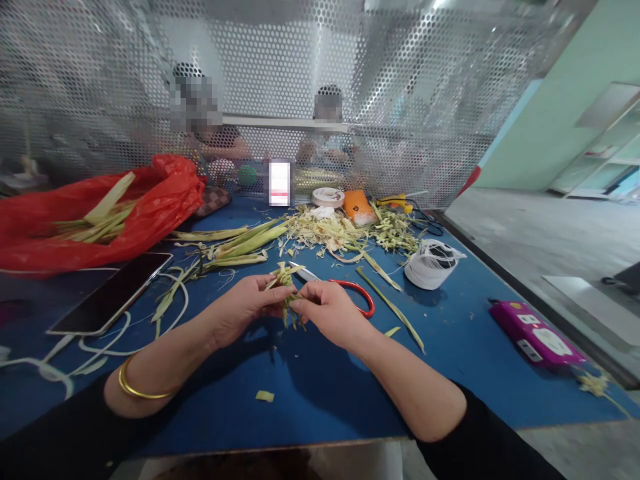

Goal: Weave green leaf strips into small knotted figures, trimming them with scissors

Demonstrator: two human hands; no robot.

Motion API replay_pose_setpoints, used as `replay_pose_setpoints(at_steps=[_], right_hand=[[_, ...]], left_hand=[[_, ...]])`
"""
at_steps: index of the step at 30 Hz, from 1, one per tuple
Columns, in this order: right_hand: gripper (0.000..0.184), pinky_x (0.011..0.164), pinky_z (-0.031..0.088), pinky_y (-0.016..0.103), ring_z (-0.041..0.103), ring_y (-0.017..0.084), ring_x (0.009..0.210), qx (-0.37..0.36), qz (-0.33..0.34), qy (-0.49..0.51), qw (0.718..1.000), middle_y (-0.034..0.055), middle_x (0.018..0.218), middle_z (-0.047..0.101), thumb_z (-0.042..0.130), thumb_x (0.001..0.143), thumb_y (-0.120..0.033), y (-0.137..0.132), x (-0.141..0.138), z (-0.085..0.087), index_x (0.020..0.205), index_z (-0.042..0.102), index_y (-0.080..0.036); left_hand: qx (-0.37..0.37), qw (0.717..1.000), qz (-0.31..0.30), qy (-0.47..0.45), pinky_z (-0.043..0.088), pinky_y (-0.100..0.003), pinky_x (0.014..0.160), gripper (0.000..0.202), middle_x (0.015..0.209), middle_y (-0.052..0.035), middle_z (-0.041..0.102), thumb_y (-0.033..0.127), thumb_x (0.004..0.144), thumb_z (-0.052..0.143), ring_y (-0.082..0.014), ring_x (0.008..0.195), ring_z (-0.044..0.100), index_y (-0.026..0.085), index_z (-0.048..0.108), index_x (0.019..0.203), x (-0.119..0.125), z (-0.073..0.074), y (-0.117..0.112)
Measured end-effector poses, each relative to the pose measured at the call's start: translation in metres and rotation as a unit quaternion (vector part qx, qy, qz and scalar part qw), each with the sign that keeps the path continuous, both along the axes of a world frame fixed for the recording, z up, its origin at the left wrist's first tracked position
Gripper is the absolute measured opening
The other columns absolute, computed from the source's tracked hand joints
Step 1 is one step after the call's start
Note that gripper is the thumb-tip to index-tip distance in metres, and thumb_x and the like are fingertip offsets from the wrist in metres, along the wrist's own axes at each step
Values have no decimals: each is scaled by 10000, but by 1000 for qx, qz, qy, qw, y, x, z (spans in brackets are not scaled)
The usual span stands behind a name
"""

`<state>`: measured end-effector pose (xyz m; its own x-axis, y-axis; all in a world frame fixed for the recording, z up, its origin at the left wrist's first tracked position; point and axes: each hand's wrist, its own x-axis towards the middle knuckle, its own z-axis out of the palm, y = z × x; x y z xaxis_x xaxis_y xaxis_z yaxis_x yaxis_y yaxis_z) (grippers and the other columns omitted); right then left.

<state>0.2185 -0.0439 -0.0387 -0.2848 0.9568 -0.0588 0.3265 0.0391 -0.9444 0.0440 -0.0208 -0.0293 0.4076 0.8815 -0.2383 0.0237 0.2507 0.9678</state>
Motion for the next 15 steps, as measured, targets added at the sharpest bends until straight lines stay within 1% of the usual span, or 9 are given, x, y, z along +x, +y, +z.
replay_pose_setpoints(at_steps=[2,6,9,12,15], right_hand=[[211,554,324,244,429,101,543,1,1,-25,1000,-26,585,536,581,783,-321,1,-1,-2,633,542,-178],[176,561,337,245,450,108,550,2,10,-45,999,-21,592,557,581,778,-297,0,0,-1,651,570,-175],[229,588,360,249,494,121,592,31,11,-39,999,-2,629,599,554,814,-325,-2,1,4,651,598,-171],[262,578,352,240,483,113,575,57,-8,-45,997,-14,606,596,532,835,-312,-1,2,7,624,599,-172],[258,547,331,236,458,106,545,77,-24,-55,995,-22,576,581,546,826,-303,0,2,5,611,602,-172]], left_hand=[[9,1000,13,16,447,-245,642,280,678,1,626,362,611,787,-118,629,556,147,647,724,3,-2,0],[44,998,7,47,437,-247,642,260,648,-1,639,332,577,793,-119,614,554,136,643,662,4,0,1],[23,997,22,64,433,-249,621,284,606,7,621,356,558,808,-108,572,525,132,662,651,0,1,2],[-11,998,12,67,444,-260,624,303,633,-10,641,377,557,809,-113,574,533,128,702,694,-4,1,3],[-2,997,10,73,442,-263,613,266,589,-5,625,356,543,809,-114,553,526,135,701,644,-4,1,3]])
